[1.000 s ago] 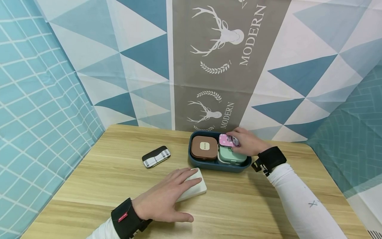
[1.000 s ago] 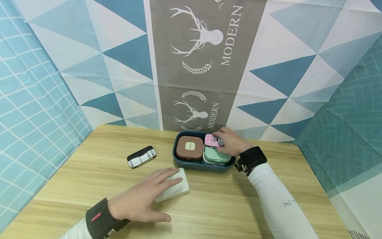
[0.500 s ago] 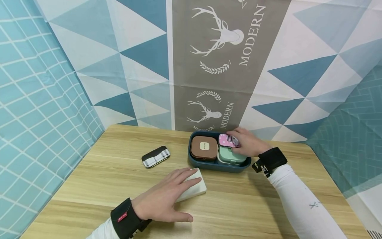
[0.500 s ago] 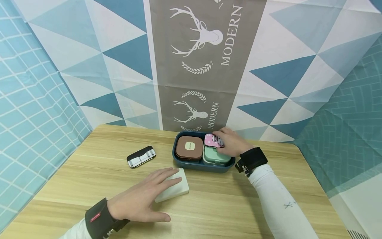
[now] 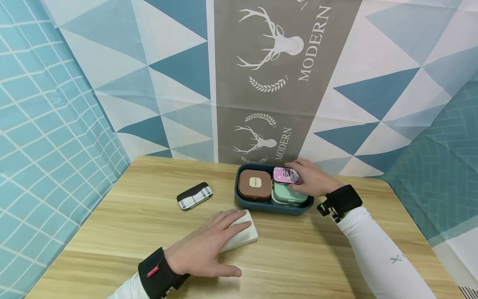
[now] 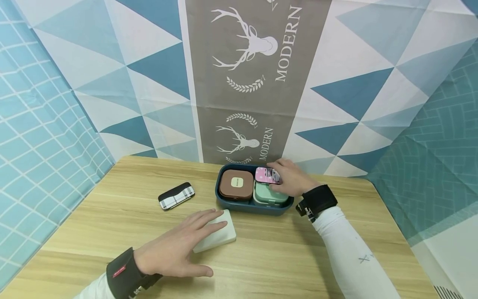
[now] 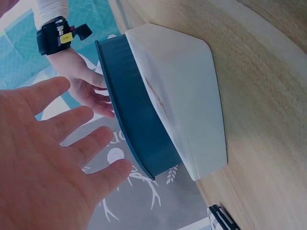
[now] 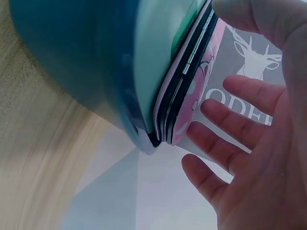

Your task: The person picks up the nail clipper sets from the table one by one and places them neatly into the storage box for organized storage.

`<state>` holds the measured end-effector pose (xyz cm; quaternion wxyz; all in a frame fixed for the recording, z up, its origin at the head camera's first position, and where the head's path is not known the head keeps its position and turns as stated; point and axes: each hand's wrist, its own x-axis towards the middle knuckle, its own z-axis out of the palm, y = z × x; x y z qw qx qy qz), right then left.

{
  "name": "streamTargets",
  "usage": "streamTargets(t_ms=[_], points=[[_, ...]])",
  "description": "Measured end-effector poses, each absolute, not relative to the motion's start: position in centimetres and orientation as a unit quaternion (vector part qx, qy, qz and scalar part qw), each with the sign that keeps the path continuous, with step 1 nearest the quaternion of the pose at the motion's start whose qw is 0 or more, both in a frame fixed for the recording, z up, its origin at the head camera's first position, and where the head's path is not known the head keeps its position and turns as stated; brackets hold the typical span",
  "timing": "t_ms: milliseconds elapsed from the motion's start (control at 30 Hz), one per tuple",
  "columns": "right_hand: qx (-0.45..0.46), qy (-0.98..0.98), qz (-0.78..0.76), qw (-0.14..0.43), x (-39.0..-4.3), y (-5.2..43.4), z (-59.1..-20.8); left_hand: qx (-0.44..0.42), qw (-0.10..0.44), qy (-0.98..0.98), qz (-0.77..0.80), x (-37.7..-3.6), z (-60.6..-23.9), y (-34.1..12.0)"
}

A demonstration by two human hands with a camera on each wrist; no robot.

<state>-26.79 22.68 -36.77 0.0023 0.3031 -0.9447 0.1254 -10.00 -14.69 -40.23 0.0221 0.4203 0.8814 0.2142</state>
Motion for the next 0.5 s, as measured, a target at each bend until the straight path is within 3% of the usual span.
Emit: streamTargets(t_ms=[500], points=[[0.301,-0.943,0.141,0.009,-25.1,23.4,-36.3,0.419,0.017,0.881,0.221,-10.1,-40.2,-14.7]])
